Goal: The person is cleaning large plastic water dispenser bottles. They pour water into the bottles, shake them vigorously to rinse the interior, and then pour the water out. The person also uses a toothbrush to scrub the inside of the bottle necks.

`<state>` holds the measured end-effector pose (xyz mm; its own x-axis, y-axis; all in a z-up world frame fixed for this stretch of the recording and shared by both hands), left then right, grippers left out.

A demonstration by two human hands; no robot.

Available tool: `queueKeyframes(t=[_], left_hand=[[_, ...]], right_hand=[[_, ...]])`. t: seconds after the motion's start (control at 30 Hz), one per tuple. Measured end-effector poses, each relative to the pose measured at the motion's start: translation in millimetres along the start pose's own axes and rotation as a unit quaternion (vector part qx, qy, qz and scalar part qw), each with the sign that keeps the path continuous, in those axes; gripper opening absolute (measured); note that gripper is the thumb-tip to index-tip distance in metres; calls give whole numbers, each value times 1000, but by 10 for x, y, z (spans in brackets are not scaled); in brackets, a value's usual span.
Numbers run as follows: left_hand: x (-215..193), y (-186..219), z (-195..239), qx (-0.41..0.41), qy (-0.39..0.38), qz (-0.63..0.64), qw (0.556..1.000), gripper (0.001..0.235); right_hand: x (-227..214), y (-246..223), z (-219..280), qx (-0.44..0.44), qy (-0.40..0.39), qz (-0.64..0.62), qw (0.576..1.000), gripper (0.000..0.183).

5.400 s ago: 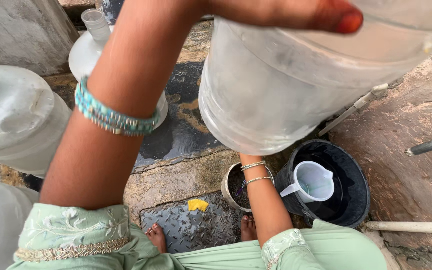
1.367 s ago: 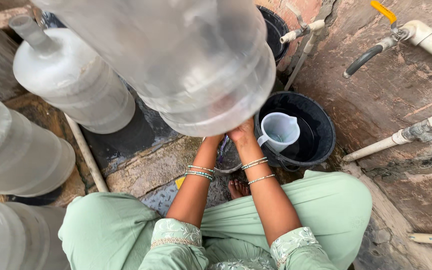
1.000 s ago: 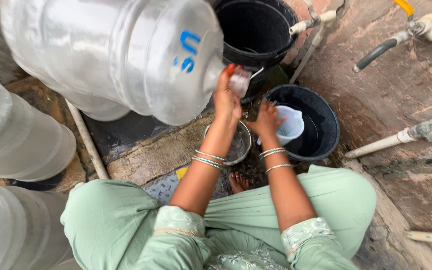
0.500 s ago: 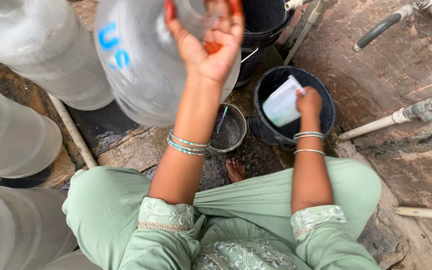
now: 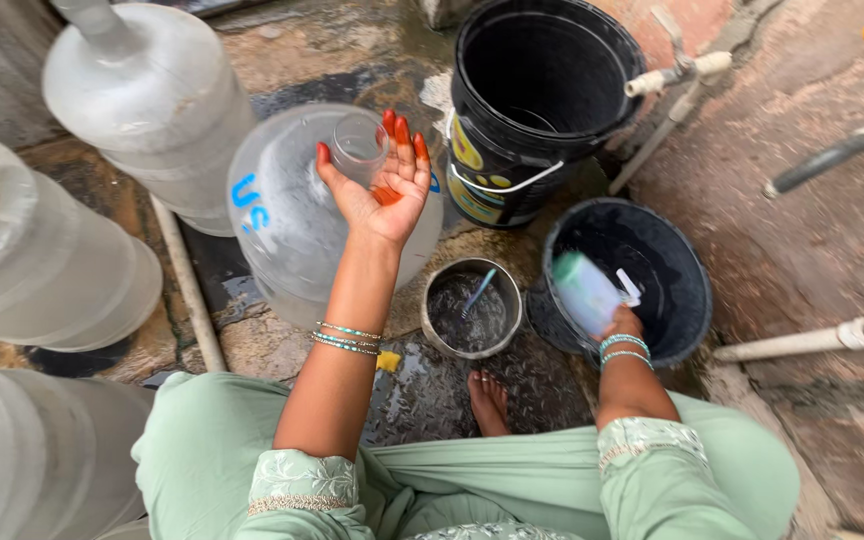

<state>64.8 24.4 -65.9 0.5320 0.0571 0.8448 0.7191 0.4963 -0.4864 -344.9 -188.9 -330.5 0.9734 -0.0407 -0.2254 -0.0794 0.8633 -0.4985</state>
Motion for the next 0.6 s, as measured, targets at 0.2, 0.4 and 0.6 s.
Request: queueKeyframes(t=[0.2, 0.4, 0.6], left_hand=[[-152, 292, -36, -36, -5, -19, 999, 100], [-78, 603, 66, -53, 40, -227, 972, 125], [105, 1163, 58, -173, 67, -489, 852, 117]], right_hand=[[-22, -252, 387, -413, 316, 482, 705, 42], [-61, -716, 779, -474, 292, 536, 635, 47], [-109, -1017, 1613, -560, 322, 494, 582, 44]])
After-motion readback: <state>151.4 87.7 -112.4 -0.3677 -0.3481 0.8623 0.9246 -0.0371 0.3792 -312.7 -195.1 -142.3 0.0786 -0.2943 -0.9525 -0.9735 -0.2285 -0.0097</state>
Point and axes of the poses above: each hand's wrist, its own z-axis away from the middle knuckle, its own x-axis out of the palm, y = z × x, the point moved 1 cm from there along -z, towards the middle knuckle, and after that the axes turned 15 degrees about z, right-handed, at the moved point
